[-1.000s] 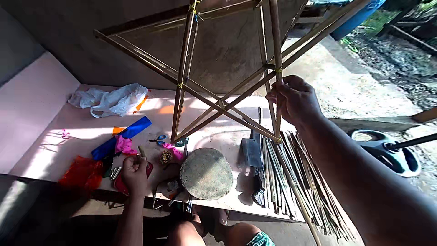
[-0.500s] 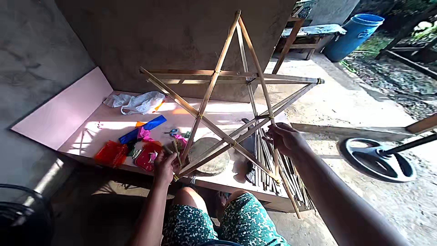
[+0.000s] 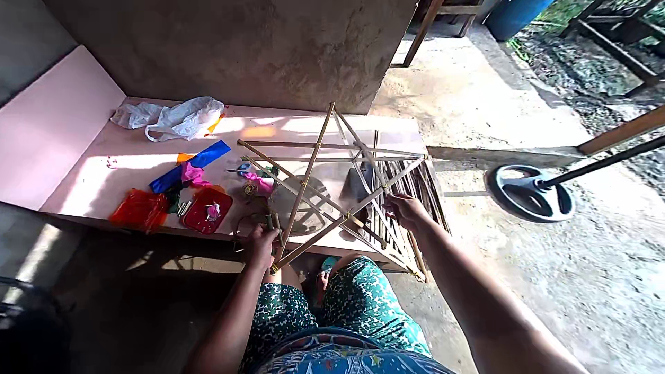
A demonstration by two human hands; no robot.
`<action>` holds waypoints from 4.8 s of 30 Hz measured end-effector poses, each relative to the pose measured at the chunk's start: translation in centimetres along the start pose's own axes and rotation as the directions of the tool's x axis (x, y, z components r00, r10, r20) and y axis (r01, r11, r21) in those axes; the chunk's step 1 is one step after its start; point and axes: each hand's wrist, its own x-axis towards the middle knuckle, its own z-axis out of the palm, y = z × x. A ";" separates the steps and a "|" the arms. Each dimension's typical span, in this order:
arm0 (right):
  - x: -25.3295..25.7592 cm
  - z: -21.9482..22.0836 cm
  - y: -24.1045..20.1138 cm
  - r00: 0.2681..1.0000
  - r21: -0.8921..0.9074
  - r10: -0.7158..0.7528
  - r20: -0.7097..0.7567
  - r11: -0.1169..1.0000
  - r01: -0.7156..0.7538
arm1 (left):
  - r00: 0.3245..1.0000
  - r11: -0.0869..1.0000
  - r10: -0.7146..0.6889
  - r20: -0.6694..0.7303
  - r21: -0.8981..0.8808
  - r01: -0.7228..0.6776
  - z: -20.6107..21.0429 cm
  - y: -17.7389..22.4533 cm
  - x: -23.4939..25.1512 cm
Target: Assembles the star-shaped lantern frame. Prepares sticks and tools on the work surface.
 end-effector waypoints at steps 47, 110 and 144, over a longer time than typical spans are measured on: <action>1.1 3.6 4.6 0.969 -0.393 -0.244 -0.043 0.896 0.208 | 0.982 0.990 -0.136 -0.128 0.005 0.138 -1.7 -3.4 5.3; -8.9 9.7 10.2 0.998 0.331 0.048 -0.042 0.943 -0.031 | 0.980 0.041 0.102 -0.173 0.985 0.170 -2.3 2.0 20.7; -3.4 -1.9 7.3 0.963 -0.446 -0.177 -0.204 0.892 0.069 | 0.958 0.997 0.036 -0.286 0.072 -0.016 -8.3 4.9 2.5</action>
